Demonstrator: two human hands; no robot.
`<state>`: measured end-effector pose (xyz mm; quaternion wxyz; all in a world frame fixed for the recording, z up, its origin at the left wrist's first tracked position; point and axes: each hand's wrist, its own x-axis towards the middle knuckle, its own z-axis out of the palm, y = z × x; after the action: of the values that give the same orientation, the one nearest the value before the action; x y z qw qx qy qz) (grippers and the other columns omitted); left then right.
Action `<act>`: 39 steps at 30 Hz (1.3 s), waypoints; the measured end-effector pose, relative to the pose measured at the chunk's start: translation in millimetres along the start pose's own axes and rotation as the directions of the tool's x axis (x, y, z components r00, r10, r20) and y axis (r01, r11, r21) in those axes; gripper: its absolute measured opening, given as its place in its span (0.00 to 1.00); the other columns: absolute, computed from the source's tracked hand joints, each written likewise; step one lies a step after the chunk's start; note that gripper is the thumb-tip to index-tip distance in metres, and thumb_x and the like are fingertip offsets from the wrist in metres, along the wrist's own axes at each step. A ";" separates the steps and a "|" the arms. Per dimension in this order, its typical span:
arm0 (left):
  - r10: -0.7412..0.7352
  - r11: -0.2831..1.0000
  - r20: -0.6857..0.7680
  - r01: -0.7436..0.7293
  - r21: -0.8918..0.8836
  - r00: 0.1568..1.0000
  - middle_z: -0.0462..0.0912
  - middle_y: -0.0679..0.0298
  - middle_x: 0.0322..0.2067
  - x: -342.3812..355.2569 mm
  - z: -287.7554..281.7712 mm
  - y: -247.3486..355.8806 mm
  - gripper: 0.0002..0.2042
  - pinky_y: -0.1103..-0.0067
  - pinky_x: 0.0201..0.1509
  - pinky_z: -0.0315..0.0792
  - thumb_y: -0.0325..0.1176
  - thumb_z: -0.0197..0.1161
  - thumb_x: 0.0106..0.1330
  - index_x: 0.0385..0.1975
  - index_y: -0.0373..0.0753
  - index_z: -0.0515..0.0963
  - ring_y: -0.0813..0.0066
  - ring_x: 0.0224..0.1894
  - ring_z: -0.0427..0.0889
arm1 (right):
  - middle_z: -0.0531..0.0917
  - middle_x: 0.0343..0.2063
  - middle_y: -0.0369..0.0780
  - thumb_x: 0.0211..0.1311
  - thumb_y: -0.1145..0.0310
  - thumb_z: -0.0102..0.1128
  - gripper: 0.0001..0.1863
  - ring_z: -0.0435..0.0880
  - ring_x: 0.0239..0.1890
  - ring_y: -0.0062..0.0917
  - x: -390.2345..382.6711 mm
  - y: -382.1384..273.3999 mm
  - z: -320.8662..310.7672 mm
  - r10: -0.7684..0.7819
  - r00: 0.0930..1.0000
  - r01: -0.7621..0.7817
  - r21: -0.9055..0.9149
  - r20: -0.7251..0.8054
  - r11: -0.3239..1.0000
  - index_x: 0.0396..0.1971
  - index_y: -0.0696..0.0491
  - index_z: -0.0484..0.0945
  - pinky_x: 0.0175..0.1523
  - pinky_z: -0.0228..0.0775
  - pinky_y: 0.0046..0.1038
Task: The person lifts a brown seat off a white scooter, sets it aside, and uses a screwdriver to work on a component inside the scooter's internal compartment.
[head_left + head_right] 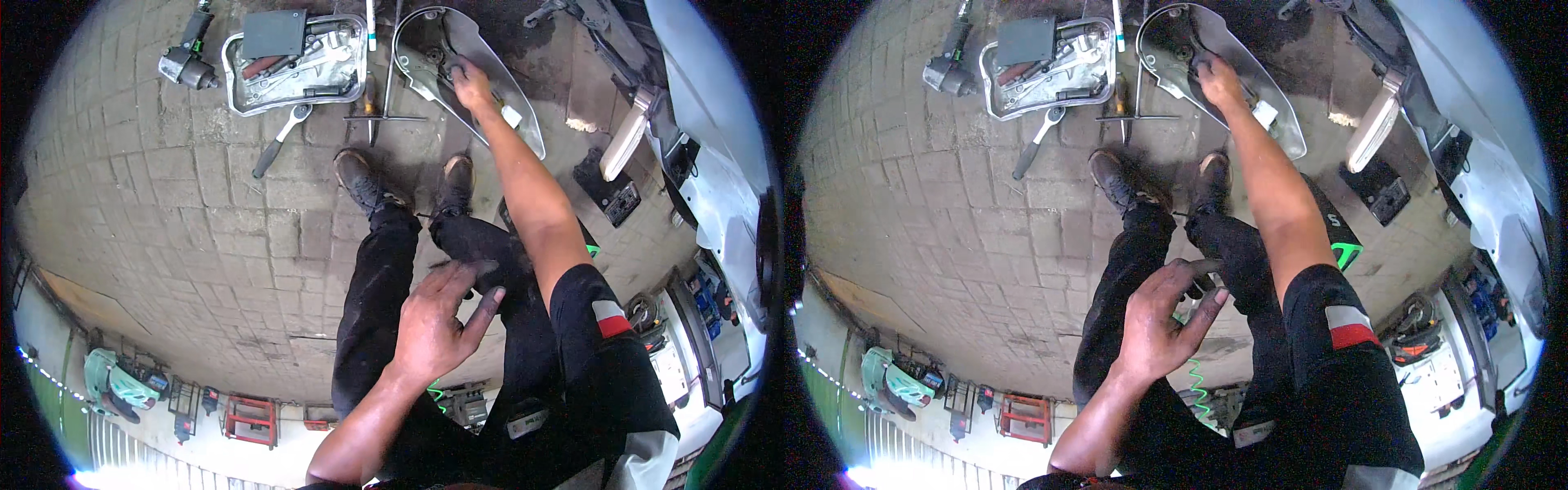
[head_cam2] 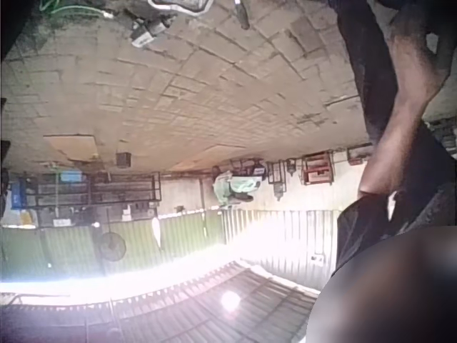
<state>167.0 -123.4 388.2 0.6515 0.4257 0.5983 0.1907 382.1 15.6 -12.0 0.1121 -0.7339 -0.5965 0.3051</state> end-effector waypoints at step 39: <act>-0.040 0.999 -0.027 0.040 0.006 0.999 0.84 0.52 0.39 3.2 -25.8 -18.3 0.13 0.66 0.48 0.77 0.34 0.68 0.62 0.44 0.35 0.80 0.53 0.42 0.84 | 0.85 0.45 0.46 0.55 0.59 0.68 0.21 0.84 0.46 0.45 -28.9 -53.6 9.3 0.034 0.999 -0.029 -0.269 0.013 0.963 0.50 0.43 0.83 0.52 0.75 0.44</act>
<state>138.6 -122.9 374.0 0.6457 0.4132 0.6159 0.1815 330.5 0.6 18.0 0.0011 -0.7490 -0.6215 0.2295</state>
